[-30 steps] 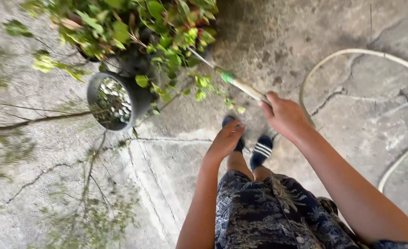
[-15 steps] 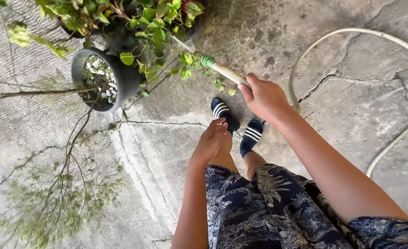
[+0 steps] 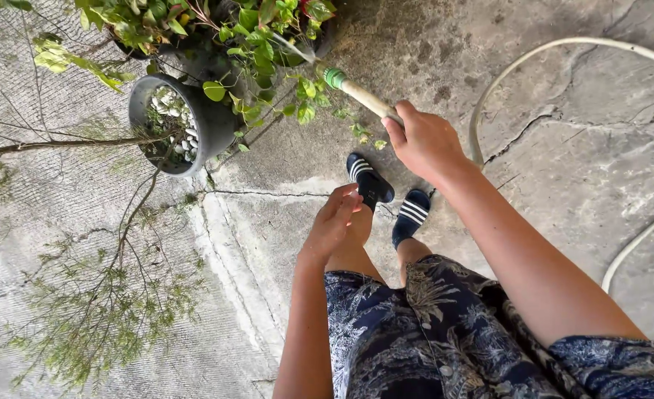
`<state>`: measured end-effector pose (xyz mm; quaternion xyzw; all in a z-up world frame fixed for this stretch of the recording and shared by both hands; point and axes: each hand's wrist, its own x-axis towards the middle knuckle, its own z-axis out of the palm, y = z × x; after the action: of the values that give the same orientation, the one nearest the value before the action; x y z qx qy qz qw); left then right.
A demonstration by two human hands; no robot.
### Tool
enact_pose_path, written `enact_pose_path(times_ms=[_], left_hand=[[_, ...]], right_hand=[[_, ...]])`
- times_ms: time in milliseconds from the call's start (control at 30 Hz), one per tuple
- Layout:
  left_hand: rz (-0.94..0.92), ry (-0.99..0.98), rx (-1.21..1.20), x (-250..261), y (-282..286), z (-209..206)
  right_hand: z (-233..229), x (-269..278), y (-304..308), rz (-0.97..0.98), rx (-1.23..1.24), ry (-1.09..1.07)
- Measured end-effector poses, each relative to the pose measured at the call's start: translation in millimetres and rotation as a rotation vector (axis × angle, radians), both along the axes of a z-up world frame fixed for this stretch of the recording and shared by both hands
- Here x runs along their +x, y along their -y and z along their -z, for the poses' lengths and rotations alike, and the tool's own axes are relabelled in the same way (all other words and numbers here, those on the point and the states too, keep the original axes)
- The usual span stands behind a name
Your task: Water several potted plants and garden foliage using a garden hose.
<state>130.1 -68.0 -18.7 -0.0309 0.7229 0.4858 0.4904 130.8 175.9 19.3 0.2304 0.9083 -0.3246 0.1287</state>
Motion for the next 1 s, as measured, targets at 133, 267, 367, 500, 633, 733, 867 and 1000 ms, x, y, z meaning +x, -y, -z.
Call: enact_pose_path(times_ms=[133, 267, 367, 500, 633, 733, 867, 1000], left_hand=[[0.006, -0.002, 0.042, -4, 5, 6], [0.040, -0.003, 0.030, -11, 6, 0], [0.048, 0.005, 0.031, -15, 5, -1], [0.062, -0.015, 0.054, -17, -1, 5], [-0.006, -0.072, 0.150, -12, -4, 46], [0.089, -0.182, 0.234, -24, -9, 55], [0.137, -0.187, 0.196, -61, -24, 23], [0.203, -0.210, 0.179, -97, -15, 23]], right_hand=[[7, 2, 3, 0.035, -0.018, -0.011], [9, 4, 10, 0.042, -0.015, 0.009], [5, 7, 15, 0.046, -0.008, 0.026], [17, 10, 22, 0.061, -0.003, -0.059], [17, 10, 32, 0.057, 0.016, -0.044], [14, 5, 39, 0.082, 0.023, -0.051], [5, -16, 49, 0.170, -0.043, 0.150], [1, -42, 63, 0.229, -0.085, 0.345]])
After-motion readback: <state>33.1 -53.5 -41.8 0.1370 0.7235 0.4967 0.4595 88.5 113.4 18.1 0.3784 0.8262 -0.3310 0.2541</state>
